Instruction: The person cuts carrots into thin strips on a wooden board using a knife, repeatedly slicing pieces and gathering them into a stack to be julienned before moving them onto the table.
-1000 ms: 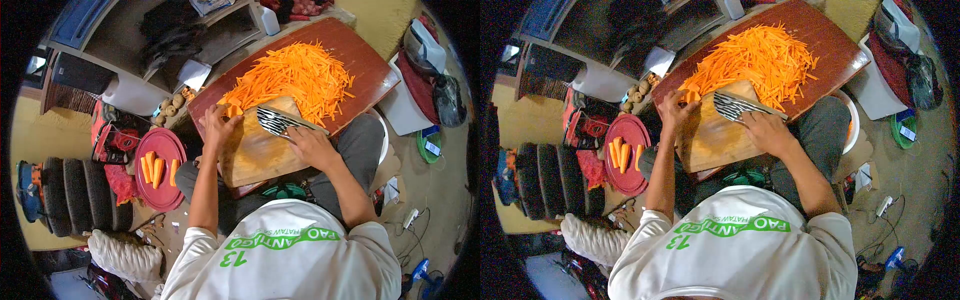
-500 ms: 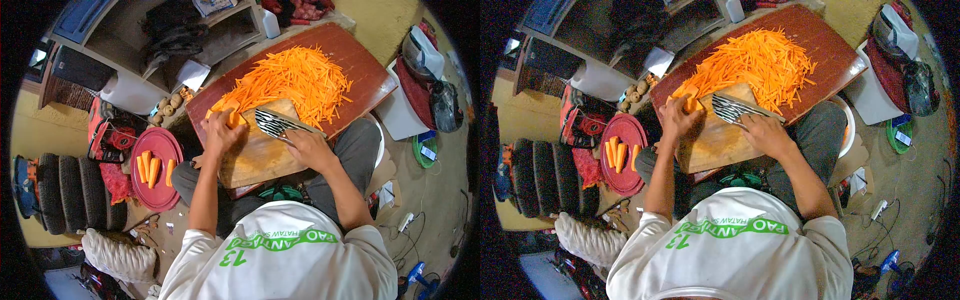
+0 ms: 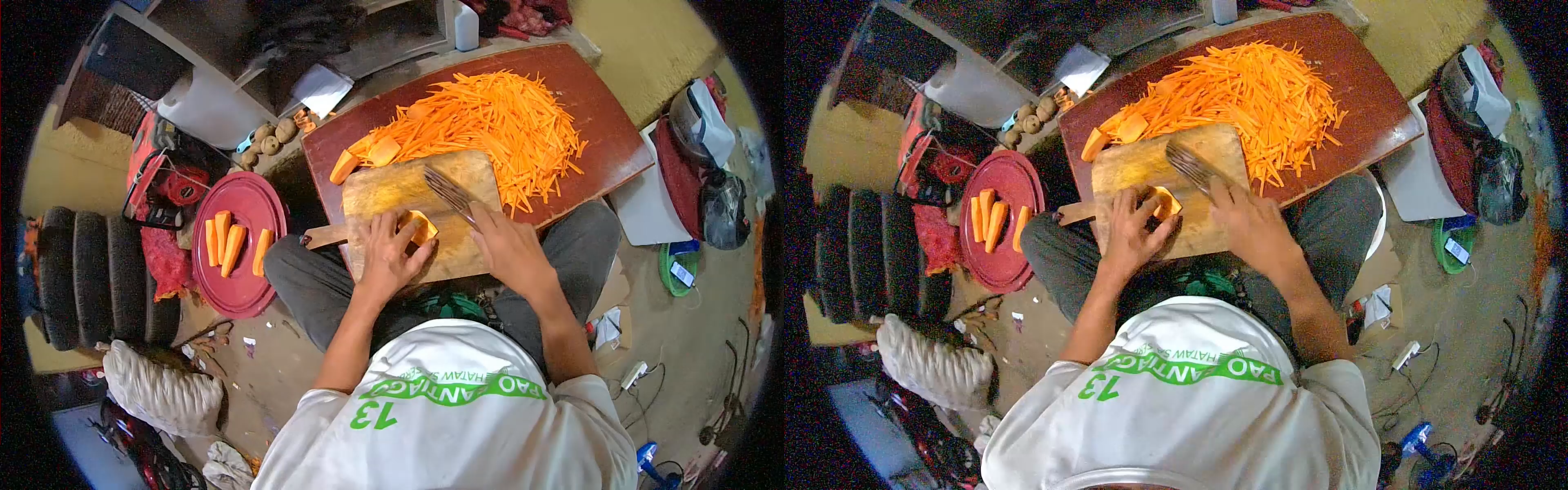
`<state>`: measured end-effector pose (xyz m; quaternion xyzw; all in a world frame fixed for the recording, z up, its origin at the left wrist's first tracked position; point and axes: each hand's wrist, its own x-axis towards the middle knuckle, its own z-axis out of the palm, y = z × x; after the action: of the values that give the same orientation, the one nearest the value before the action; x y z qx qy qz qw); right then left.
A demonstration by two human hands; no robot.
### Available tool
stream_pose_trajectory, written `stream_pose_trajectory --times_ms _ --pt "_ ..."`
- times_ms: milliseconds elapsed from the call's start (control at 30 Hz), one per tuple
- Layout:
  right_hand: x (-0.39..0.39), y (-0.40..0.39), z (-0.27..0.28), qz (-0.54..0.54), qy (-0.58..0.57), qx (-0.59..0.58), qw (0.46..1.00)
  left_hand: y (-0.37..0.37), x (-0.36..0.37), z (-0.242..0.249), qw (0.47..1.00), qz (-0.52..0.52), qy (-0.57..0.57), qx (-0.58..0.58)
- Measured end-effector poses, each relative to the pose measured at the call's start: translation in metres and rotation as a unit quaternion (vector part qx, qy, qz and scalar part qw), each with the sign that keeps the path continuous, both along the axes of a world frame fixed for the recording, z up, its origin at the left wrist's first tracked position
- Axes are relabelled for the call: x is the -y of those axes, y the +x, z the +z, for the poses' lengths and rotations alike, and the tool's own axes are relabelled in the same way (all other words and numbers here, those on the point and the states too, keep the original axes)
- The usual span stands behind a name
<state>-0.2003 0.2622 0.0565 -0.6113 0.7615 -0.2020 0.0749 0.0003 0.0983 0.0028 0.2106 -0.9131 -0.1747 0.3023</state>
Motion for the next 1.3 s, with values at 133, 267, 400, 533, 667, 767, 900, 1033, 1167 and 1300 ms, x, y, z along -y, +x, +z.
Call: stream_pose_trajectory --times_ms 133,267,400,533,667,767,900,1033,1167,1300 --pt "-0.006 0.025 0.017 0.031 0.01 0.091 0.995 0.0 0.0 -0.003 1.0 -0.027 0.002 0.008" --pt "-0.008 0.05 0.032 0.009 0.086 0.139 0.986 0.001 0.003 0.002 0.998 -0.041 -0.008 0.039" --pt "-0.012 0.056 0.022 -0.006 0.099 0.149 0.984 0.002 0.003 0.007 0.996 -0.045 -0.035 0.065" --pt "-0.024 0.06 0.041 -0.017 0.105 0.19 0.976 0.001 0.005 0.008 0.995 -0.05 -0.038 0.082" --pt "-0.021 0.054 0.048 -0.019 0.113 0.254 0.96 0.002 0.006 0.007 0.996 -0.05 -0.018 0.077" --pt "0.005 0.047 0.034 0.002 0.083 0.265 0.961 0.002 0.006 0.009 0.996 -0.049 -0.021 0.073" --pt "0.036 0.038 0.015 0.012 0.066 0.257 0.964 0.0 0.004 0.007 0.996 -0.045 -0.018 0.071" --pt "0.029 0.04 0.048 -0.006 0.106 0.273 0.956 0.005 0.007 0.004 0.996 -0.051 -0.002 0.071" --pt "0.012 0.045 0.052 -0.028 0.144 0.28 0.949 0.005 0.004 0.006 0.998 -0.044 -0.008 0.05" --pt "0.034 0.042 0.017 0.008 0.076 0.251 0.965 0.003 0.005 -0.001 0.997 -0.046 -0.011 0.061"
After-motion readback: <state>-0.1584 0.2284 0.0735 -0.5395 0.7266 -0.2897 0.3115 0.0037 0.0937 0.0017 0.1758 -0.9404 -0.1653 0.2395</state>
